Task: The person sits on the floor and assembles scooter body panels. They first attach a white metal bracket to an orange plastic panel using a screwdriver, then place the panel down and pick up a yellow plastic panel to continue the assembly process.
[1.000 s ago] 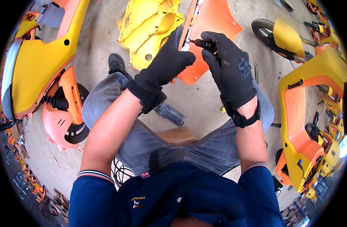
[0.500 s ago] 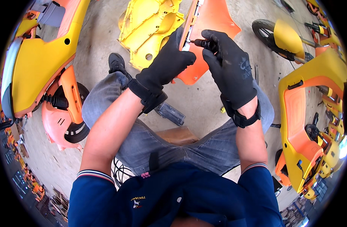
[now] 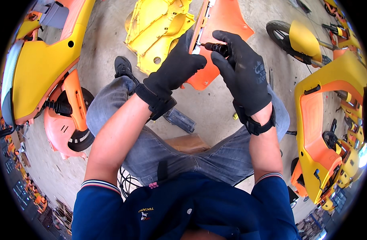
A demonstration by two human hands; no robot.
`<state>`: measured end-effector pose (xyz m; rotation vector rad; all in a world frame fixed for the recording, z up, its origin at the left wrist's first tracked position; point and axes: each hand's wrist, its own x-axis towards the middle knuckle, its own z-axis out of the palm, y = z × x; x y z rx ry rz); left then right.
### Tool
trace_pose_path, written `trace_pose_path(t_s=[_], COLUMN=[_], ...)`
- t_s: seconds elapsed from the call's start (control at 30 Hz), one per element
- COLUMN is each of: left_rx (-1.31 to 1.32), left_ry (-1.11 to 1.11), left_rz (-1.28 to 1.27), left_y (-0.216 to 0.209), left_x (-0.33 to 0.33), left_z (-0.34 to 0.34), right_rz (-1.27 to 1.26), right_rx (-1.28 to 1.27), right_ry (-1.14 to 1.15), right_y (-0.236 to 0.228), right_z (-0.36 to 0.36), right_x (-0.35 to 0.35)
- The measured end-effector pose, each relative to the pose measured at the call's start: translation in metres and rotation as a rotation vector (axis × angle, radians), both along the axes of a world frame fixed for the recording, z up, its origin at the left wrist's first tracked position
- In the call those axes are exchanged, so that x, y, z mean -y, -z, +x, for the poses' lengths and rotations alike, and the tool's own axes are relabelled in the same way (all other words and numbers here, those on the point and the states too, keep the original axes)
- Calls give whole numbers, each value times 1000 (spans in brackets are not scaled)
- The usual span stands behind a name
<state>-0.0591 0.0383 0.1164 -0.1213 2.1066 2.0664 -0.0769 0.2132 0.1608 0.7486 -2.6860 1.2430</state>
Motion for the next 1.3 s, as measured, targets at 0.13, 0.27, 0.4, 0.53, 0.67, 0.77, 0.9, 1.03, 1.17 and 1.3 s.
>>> trace_pose_path(t_s=[0.13,0.27,0.4,0.53,0.67,0.77,0.9,1.03,1.17,1.3], left_rx=[-10,-22,10,-58,-7,-63,22,-19,-14,1], left_ry=[-6,5,4,-18,1,-1,27,21,14,18], left_rz=[-20,-55,-65,-17,-31,-27,-46,-35,-32,-31], left_y=[0,0,-5,5,-1,3,-5,2,-1,-7], left_x=[1,0,-2,-1,0,0,1,1,0,0], left_z=[0,-1,1,-1,-1,-3,1,1,-1,0], right_rz=[52,87,149,-20,21,66,139,95,16,74], right_rx=[-84,-53,66,70,-36,-56,16,-23,-37,-97], right_ry=[-64,26,71,33,-22,-28,43,72,-2,7], right_y=[2,3,-5,-1,3,4,1,3,3,5], right_z=[-3,0,0,1,-3,-3,0,0,-2,-3], right_x=[-4,-2,-2,-1,-3,-5,-4,-1,-2,-4])
